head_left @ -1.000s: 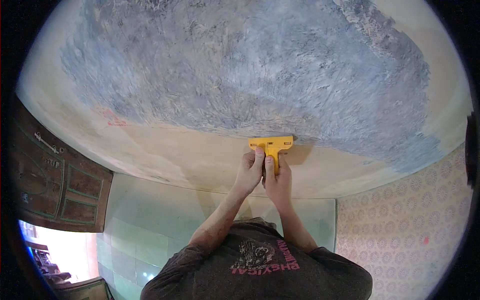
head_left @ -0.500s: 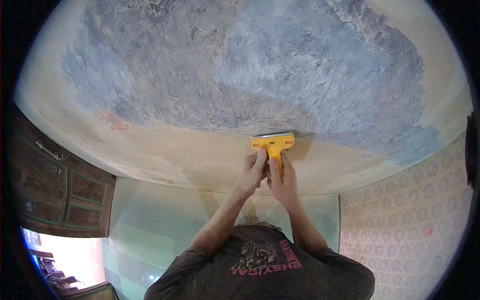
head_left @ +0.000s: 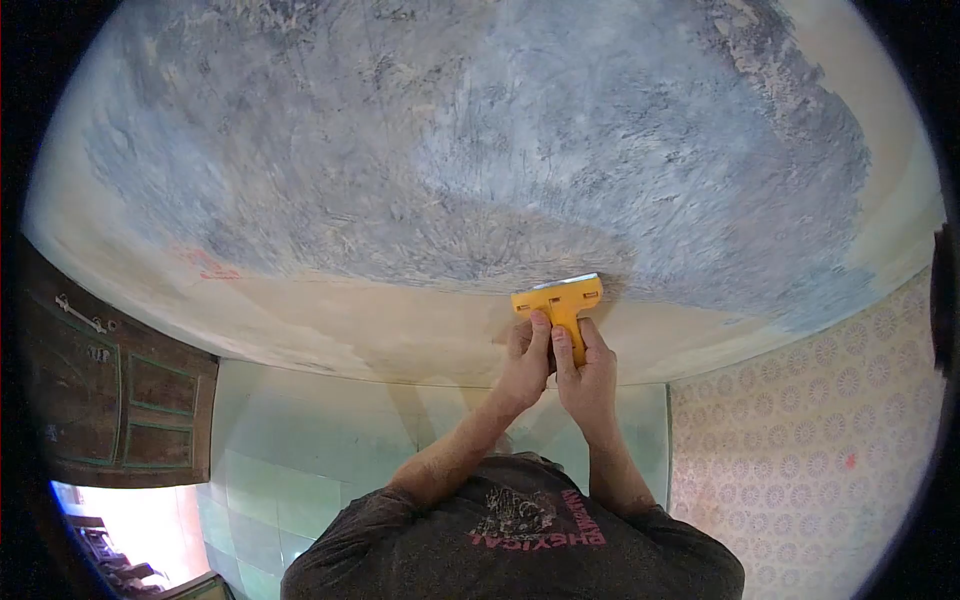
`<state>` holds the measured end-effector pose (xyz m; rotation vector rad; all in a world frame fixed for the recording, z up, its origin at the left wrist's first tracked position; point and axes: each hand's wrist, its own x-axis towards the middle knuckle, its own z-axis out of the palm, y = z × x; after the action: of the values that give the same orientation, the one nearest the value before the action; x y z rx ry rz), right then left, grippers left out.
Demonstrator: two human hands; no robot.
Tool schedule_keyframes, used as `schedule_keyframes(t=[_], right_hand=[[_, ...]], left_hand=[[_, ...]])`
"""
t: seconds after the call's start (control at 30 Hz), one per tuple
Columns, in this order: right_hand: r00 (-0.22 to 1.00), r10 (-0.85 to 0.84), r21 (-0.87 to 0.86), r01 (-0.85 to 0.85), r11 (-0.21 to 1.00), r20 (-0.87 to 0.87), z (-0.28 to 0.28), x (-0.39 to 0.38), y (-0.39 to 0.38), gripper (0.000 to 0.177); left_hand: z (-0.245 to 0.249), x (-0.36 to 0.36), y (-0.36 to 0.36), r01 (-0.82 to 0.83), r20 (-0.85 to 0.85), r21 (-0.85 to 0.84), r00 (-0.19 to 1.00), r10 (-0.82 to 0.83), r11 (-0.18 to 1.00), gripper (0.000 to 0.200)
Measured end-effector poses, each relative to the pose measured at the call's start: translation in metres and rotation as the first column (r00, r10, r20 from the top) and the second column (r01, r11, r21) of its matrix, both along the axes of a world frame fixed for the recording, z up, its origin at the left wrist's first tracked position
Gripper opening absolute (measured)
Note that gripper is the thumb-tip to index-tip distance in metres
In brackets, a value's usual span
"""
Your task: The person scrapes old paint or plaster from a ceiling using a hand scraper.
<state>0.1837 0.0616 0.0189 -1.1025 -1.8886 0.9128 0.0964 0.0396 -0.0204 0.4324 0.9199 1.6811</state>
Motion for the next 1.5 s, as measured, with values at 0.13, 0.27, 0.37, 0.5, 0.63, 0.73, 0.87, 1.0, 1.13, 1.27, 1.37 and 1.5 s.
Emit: schedule_keyframes(t=[0.13, 0.27, 0.37, 0.5, 0.63, 0.73, 0.87, 1.0, 1.13, 1.27, 1.37, 1.5], right_hand=[[0.999, 0.025, 0.061, -0.028, 0.998, 0.045, -0.005, -0.005, 0.005, 0.033], [0.999, 0.028, 0.076, -0.032, 0.997, 0.042, -0.004, -0.002, 0.002, 0.029], [0.999, 0.041, -0.017, -0.04, 0.999, 0.029, 0.008, 0.009, -0.001, 0.027], [0.989, 0.032, 0.218, -0.063, 0.974, 0.141, 0.007, -0.007, 0.004, 0.028], [0.981, 0.117, 0.093, -0.133, 0.987, 0.155, 0.013, 0.004, 0.006, 0.03], [0.981, 0.105, 0.007, -0.108, 0.994, 0.164, 0.02, 0.001, 0.007, 0.031], [0.96, 0.1, 0.164, -0.146, 0.976, 0.261, 0.008, -0.001, 0.007, 0.03], [0.971, 0.033, 0.047, -0.045, 0.998, 0.235, 0.017, 0.006, -0.001, 0.029], [0.966, 0.031, 0.154, -0.073, 0.985, 0.257, 0.018, -0.004, -0.001, 0.029], [0.964, 0.098, 0.051, -0.114, 0.992, 0.246, 0.021, 0.001, -0.003, 0.037], [0.968, 0.063, 0.088, -0.086, 0.992, 0.244, 0.015, -0.007, -0.004, 0.035], [0.984, 0.08, 0.112, -0.099, 0.989, 0.162, 0.015, 0.004, -0.005, 0.035]], left_hand=[[-0.024, -0.004, 0.01, -0.076, -0.128, 0.121, 0.988, 0.091, 0.99, 0.051], [-0.027, 0.0, 0.011, -0.12, -0.305, 0.168, 0.938, 0.167, 0.978, 0.056], [-0.037, 0.006, 0.013, -0.06, -0.177, 0.022, 0.982, 0.063, 0.998, 0.062], [-0.028, 0.015, 0.029, -0.428, -0.197, 0.076, 0.879, 0.434, 0.901, 0.066], [-0.015, 0.009, 0.018, -0.23, -0.022, -0.036, 0.973, 0.229, 0.973, 0.065], [-0.025, 0.002, 0.02, -0.15, -0.117, 0.078, 0.98, 0.158, 0.986, 0.063], [-0.015, 0.001, 0.013, -0.241, -0.222, 0.158, 0.936, 0.273, 0.958, 0.06], [-0.027, 0.007, 0.018, -0.116, -0.176, 0.042, 0.977, 0.122, 0.992, 0.065], [-0.031, 0.012, 0.028, -0.405, -0.162, 0.095, 0.895, 0.416, 0.909, 0.063], [-0.032, 0.002, 0.015, -0.124, -0.11, 0.065, 0.985, 0.13, 0.99, 0.064], [-0.021, 0.008, 0.016, -0.261, -0.162, 0.091, 0.948, 0.272, 0.961, 0.065], [-0.024, 0.01, 0.014, -0.167, -0.076, 0.07, 0.982, 0.172, 0.984, 0.065]])
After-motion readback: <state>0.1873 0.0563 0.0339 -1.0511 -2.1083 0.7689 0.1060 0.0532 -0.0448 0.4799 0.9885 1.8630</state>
